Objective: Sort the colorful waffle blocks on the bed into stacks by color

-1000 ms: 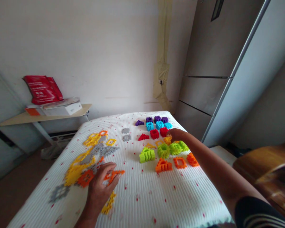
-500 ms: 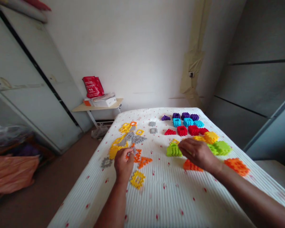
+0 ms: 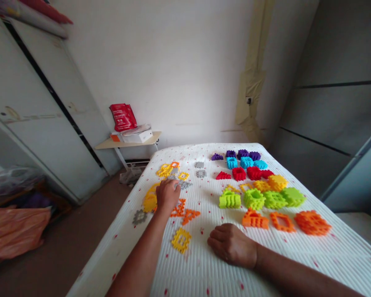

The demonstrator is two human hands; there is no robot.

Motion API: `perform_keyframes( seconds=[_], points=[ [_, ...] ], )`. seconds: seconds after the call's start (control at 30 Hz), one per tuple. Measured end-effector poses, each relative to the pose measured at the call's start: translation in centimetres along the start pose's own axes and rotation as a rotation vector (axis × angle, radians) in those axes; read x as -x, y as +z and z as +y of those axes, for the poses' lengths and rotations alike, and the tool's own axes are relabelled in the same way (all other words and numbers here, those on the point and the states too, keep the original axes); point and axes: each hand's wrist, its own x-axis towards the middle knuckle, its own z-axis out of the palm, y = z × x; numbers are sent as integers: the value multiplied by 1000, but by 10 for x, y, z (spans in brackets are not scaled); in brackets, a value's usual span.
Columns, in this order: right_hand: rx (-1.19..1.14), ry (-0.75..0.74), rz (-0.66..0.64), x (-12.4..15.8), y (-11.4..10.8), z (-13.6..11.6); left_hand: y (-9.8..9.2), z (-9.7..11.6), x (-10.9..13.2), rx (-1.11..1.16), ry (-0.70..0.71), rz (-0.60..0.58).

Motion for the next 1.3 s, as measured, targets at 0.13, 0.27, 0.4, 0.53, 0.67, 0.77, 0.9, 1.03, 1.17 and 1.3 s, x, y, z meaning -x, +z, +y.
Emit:
perform_keyframes(
  seconds=[0.13, 0.27, 0.4, 0.53, 0.67, 0.77, 0.9, 1.03, 1.17, 1.3],
  points=[
    [-2, 29, 17, -1, 2, 0, 15, 10, -41, -42, -21, -112],
    [7, 29, 6, -1, 4, 1, 35, 15, -63, -77, -57, -180],
    [24, 27, 4, 0, 10, 4, 48, 19, -73, -88, -75, -198],
    [32, 20, -9, 1, 14, 5, 53, 21, -75, -52, -77, -188],
    [28, 12, -28, 0, 11, 6, 47, 19, -72, 51, -77, -147],
    [31, 8, -22, -1, 9, 6, 38, 17, -67, 192, -86, -103],
    [26, 16, -5, 0, 12, 7, 26, 18, -44, 447, -88, -90],
    [4, 23, 10, 1, 13, 6, 11, 23, 2, 1134, -249, -179],
    [-62, 54, 98, -1, 3, 6, -4, 27, 39, 1590, -442, -341],
    [-130, 152, 292, -10, -18, 15, -7, 26, 53, 1792, -512, -489]
  ],
)
